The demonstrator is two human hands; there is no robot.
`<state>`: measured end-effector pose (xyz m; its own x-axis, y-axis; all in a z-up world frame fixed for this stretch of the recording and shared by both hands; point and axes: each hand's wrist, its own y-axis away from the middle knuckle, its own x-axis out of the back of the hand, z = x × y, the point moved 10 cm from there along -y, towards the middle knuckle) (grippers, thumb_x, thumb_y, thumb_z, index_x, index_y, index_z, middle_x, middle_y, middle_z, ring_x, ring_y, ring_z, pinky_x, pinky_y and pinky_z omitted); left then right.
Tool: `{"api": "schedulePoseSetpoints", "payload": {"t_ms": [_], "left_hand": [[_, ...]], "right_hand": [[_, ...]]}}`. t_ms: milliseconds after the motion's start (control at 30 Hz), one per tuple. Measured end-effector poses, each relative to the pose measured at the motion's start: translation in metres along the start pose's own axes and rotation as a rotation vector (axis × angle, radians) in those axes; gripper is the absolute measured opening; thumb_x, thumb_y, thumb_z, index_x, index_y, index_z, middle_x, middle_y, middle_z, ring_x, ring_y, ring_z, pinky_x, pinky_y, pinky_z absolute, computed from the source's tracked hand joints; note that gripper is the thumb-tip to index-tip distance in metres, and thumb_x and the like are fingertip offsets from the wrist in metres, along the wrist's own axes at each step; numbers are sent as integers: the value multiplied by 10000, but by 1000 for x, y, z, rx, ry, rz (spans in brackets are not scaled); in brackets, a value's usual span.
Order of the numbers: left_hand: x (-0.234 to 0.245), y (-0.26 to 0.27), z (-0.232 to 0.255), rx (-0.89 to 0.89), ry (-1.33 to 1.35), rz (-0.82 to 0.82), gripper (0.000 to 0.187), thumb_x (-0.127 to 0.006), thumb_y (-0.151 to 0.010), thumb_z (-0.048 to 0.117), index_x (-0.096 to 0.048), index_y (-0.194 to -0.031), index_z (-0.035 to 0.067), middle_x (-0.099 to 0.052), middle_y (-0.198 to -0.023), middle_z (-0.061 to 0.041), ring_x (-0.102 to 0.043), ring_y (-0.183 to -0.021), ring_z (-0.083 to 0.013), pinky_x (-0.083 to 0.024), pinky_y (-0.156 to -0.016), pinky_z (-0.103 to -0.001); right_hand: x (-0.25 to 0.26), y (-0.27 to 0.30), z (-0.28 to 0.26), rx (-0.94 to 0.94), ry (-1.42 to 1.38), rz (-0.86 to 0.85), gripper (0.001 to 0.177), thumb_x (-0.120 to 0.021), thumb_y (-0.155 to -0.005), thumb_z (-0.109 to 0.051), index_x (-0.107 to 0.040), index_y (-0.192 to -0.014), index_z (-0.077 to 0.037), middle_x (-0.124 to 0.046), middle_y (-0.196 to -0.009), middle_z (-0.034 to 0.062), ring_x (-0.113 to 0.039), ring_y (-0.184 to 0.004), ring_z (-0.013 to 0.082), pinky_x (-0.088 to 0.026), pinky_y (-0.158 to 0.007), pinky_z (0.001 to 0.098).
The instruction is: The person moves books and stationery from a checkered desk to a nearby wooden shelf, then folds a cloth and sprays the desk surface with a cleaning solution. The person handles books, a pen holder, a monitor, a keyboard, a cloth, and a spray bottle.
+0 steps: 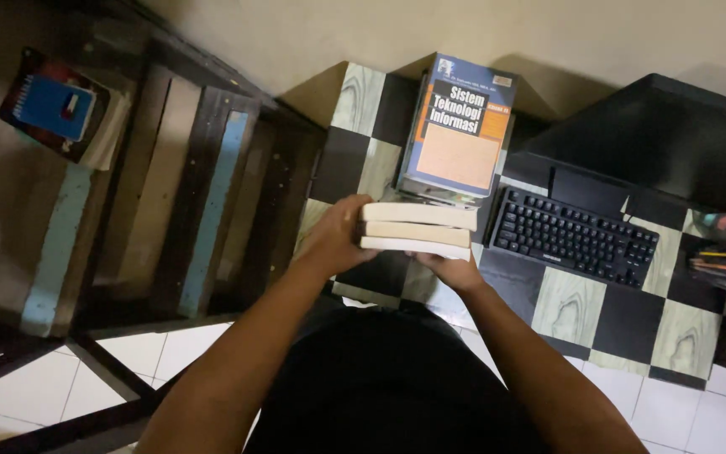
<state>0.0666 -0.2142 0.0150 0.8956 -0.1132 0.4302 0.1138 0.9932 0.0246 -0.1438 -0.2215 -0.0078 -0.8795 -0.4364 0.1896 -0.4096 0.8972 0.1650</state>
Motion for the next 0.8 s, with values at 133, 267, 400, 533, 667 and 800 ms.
{"api": "schedulePoseSetpoints", "payload": {"t_ms": [133, 267, 400, 533, 667, 800], "left_hand": [[1, -2, 17, -304, -206, 41, 908, -959, -614, 275, -462, -1358, 119, -531, -1363, -151, -473, -1338, -374, -352, -1127, -492], [12, -2, 44, -373, -192, -8, 985, -950, -589, 320, -417, -1388, 102, -504, -1380, -171, -434, -1361, -373, -293, -1146, -524], [27, -2, 81, -393, -230, -53, 931, -945, -607, 336, -479, -1375, 92, -537, -1351, -194, -440, -1340, -384, -292, -1144, -531], [24, -9, 99, -307, -368, -220, 832, -890, -689, 303, -526, -1410, 105, -588, -1308, -153, -473, -1323, -342, -305, -1157, -510], [28, -9, 121, -262, -539, -206, 740, -891, -658, 274, -575, -1300, 88, -561, -1298, -168, -428, -1367, -369, -292, -1158, -532], [24, -8, 151, -295, -708, -106, 679, -914, -578, 248, -612, -1143, 23, -512, -1322, -221, -365, -1398, -432, -259, -1141, -579]], "right_hand": [[5, -2, -25, 6, 12, -24, 439, -797, -799, -2, -656, -1215, -4, -779, -997, 112, -764, -906, 187, -625, -809, 329], [23, -2, -69, 197, 315, 69, 863, -918, -649, -179, -494, -1377, 7, -643, -1182, 206, -665, -1074, 285, -546, -923, 420], [36, 8, -108, 338, 630, 111, 1060, -971, -592, -326, -433, -1441, 8, -494, -1400, 254, -498, -1319, 379, -420, -1099, 502], [35, 4, -131, 196, 754, -1, 1085, -970, -577, -338, -433, -1460, -8, -533, -1351, 217, -470, -1287, 398, -357, -1093, 508], [23, 2, -151, 61, 996, -123, 1044, -942, -575, -325, -467, -1474, -85, -551, -1315, 149, -483, -1293, 358, -346, -1110, 485], [14, 4, -168, 87, 1193, -69, 925, -956, -499, -307, -550, -1304, -102, -485, -1406, 169, -418, -1353, 369, -310, -1110, 543]]}}
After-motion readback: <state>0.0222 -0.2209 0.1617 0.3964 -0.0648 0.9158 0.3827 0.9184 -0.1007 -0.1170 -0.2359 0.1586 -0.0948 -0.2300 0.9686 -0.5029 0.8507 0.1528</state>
